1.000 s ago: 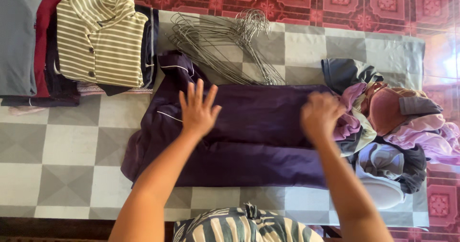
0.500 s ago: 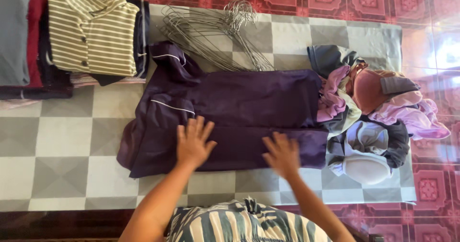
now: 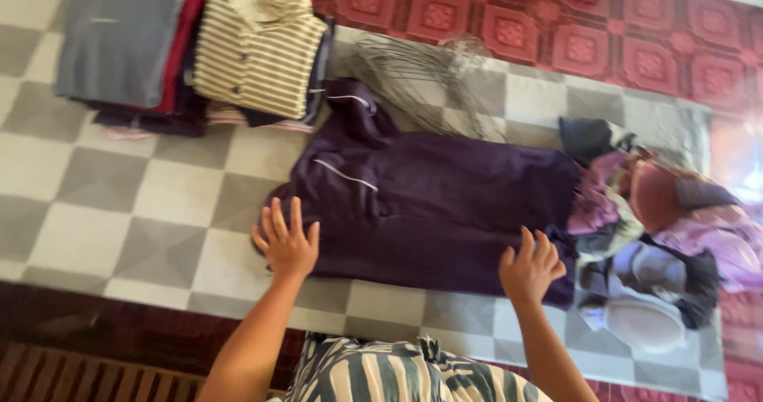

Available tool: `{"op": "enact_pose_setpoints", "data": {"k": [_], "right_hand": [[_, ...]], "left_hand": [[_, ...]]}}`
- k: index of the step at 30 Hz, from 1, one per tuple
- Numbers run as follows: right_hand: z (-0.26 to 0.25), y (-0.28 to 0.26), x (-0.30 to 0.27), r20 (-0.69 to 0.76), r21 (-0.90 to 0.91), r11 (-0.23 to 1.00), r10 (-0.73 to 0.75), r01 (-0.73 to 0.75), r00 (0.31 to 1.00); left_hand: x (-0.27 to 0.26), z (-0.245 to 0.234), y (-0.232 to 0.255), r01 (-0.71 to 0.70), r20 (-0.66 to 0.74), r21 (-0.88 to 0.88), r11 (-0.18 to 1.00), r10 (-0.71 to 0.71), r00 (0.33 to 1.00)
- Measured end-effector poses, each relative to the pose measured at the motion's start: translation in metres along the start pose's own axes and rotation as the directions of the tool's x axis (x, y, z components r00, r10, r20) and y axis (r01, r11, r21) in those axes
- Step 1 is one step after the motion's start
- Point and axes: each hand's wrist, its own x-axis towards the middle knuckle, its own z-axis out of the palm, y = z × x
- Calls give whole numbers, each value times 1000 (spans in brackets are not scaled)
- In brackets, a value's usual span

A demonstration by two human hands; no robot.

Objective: The person picks up and folds a striped shirt and a dark purple garment on a checkered table, then places them onto a stack of folded laundry.

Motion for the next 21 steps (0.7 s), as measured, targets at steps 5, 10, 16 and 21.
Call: {"op": "enact_pose_setpoints", "data": {"k": [5,10,16,21], "right_hand": [[18,-117,60,158,506,847,-277,163,948],[83,-216,104,583,554,807,-201,-205,787],[128,-269,129,778,379,874,-122,-305,617],[140,-271,126,665,633,665,-206,-396,717]], "left_hand": [[-12,-30,-22,95,53,-92,991,-90,995],[-18,-48,-44,103,64,-295,950,-88,994],[-25,-58,-53,-44,12,-281,959,49,999],[-26,-34,-69,123,385,-307,944,5,923]]}}
